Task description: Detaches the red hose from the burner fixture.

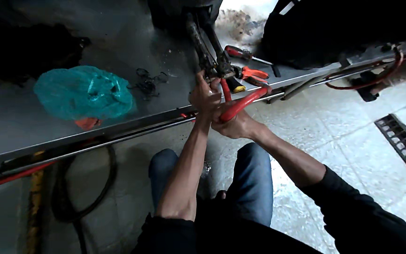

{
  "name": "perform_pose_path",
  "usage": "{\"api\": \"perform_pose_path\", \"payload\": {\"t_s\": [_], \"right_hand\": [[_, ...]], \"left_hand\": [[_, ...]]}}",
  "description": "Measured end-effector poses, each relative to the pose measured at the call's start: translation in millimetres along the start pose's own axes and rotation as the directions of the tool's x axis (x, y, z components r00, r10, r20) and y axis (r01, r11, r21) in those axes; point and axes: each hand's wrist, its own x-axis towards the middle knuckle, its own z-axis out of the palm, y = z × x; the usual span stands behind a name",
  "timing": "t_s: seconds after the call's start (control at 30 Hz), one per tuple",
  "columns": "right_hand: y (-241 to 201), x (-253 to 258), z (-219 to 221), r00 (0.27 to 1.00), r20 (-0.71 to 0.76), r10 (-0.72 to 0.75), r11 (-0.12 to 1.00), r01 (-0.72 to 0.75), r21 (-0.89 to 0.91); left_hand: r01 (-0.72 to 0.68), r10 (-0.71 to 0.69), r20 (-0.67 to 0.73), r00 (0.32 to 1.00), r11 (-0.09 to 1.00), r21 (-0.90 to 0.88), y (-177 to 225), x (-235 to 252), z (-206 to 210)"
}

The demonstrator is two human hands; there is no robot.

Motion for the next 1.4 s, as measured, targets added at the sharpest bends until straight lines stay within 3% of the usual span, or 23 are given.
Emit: {"api": "perform_pose_path", "payload": {"t_s": [0.37,0.57,0.77,0.87,1.0,1.13,1.27,1.33,1.4], "right_hand": [[4,1,9,0.981,0.149,-0.121,0.931,0.164,-0.325],[0,3,6,0.962,0.271,-0.02,0.897,0.137,-0.421],[3,-3,5,0.944,0.322,-0.068,0.827,0.234,-0.511],[-3,-6,4,0.922,0.387,0.014,0.774,0.236,-0.588],[-8,-2,10,0.925,0.371,0.081,0.713,0.206,-0.67],[-14,-2,11,0.91,0.372,0.184,0.748,0.116,-0.653],[-3,-3,5,0.907,0.421,0.007,0.718,0.289,-0.633],[-2,0,1,0.906,0.423,0.011,0.783,0.256,-0.568],[-3,-1,-5,0.94,0.334,-0.069,0.882,0.214,-0.42]], "left_hand": [[-0.025,0.023,-0.084,0.996,0.999,-0.023,-1,1,7],[-0.019,0.015,-0.085,0.996,0.999,-0.046,0,3,9],[-0.044,0.042,-0.04,0.998,0.998,-0.041,-1,4,5],[-0.034,0.033,-0.005,0.999,0.997,-0.065,2,3,1],[0.0,0.0,0.013,1.0,0.998,-0.057,7,6,-1],[0.034,-0.032,0.039,0.999,0.998,-0.054,9,4,-4],[0.0,-0.001,-0.034,0.999,0.999,-0.038,10,3,-1],[-0.023,0.02,-0.066,0.998,0.998,-0.05,9,3,1],[-0.046,0.039,-0.093,0.995,0.996,-0.072,6,2,3]]}}
